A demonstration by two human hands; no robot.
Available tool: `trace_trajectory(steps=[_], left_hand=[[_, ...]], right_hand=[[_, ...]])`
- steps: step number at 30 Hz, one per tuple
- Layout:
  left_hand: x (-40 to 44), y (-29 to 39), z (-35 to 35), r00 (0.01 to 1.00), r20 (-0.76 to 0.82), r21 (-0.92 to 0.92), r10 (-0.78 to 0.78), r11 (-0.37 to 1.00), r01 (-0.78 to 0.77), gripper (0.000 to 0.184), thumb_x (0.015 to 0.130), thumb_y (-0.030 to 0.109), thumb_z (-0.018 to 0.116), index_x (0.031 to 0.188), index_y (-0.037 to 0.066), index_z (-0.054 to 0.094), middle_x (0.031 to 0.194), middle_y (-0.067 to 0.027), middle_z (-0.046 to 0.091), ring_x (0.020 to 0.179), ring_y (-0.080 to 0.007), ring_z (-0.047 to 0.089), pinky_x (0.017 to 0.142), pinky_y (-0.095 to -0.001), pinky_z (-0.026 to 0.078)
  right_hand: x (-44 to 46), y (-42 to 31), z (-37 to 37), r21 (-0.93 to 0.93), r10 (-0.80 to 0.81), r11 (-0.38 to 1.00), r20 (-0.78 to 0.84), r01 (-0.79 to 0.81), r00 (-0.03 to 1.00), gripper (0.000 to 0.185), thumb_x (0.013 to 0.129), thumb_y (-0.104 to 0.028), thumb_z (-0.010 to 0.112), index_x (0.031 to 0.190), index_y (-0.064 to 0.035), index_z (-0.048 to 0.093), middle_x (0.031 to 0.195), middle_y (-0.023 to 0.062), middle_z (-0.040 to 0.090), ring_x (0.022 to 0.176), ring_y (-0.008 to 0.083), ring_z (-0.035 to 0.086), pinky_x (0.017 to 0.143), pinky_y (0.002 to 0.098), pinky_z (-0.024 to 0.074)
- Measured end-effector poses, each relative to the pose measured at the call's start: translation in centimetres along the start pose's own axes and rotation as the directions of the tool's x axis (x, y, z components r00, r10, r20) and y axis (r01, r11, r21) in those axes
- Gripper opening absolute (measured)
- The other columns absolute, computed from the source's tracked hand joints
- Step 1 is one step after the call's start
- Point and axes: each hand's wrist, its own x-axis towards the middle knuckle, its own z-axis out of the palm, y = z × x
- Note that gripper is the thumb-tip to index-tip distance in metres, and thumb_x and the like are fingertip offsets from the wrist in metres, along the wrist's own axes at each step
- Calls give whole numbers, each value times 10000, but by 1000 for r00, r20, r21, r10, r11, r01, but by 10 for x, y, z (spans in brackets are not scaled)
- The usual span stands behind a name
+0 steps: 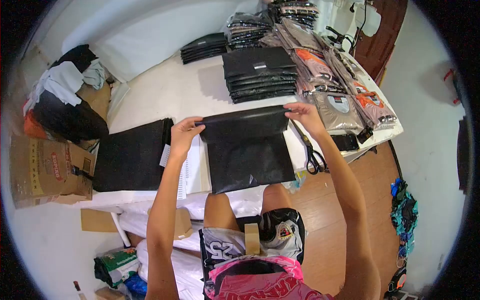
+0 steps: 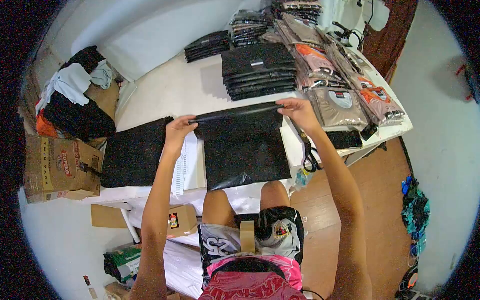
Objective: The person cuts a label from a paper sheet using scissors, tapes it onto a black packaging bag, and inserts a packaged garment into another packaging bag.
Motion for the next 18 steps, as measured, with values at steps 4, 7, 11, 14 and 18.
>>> trace_trajectory(steps=[4, 7, 11, 14, 18], left_hand=[[10, -6, -1, 988, -74, 448, 133, 890, -87, 219, 786, 66, 734, 997, 17, 699, 726, -6, 609, 713, -83, 554, 670, -245, 463], [9, -8, -2, 975, -35, 376, 220, 907, -191, 282, 797, 81, 740, 1070, 24, 694, 738, 10, 575, 713, -87, 536, 710, -242, 471], [-1, -8, 7, 965, -81, 196, 248, 953, -229, 304, 785, -7, 742, 1084, 28, 704, 797, 15, 603, 717, -49, 525, 668, -185, 442], [-4, -6, 8, 967, -89, 246, 237, 946, -210, 253, 777, 25, 758, 1028, 33, 722, 781, -4, 647, 733, -63, 567, 679, -195, 458], [6, -17, 2, 944, -119, 402, 309, 884, -238, 210, 753, 95, 781, 958, 78, 743, 785, -43, 666, 734, -118, 594, 735, -257, 488]], right_hand=[[14, 30, -13, 558, -329, 804, 127, 206, 936, 283, 866, -49, 659, 1143, 8, 659, 1049, 108, 693, 1014, 157, 638, 895, 283, 508], [12, 15, -12, -58, -288, 955, 62, 292, 956, 250, 887, -16, 627, 1133, 1, 666, 1017, 49, 686, 939, 115, 629, 871, 230, 491], [11, 17, -15, -120, -267, 957, 7, 266, 964, 255, 861, -21, 676, 1115, -39, 686, 966, 7, 685, 886, 59, 610, 799, 200, 473], [0, 0, -3, -231, -333, 918, -7, 323, 943, 245, 855, -19, 681, 1098, -43, 692, 892, -10, 664, 822, 51, 589, 776, 194, 464], [7, 2, -4, -201, -320, 931, -40, 306, 947, 237, 820, -35, 730, 1053, -78, 717, 837, -12, 651, 773, 58, 572, 714, 198, 465]])
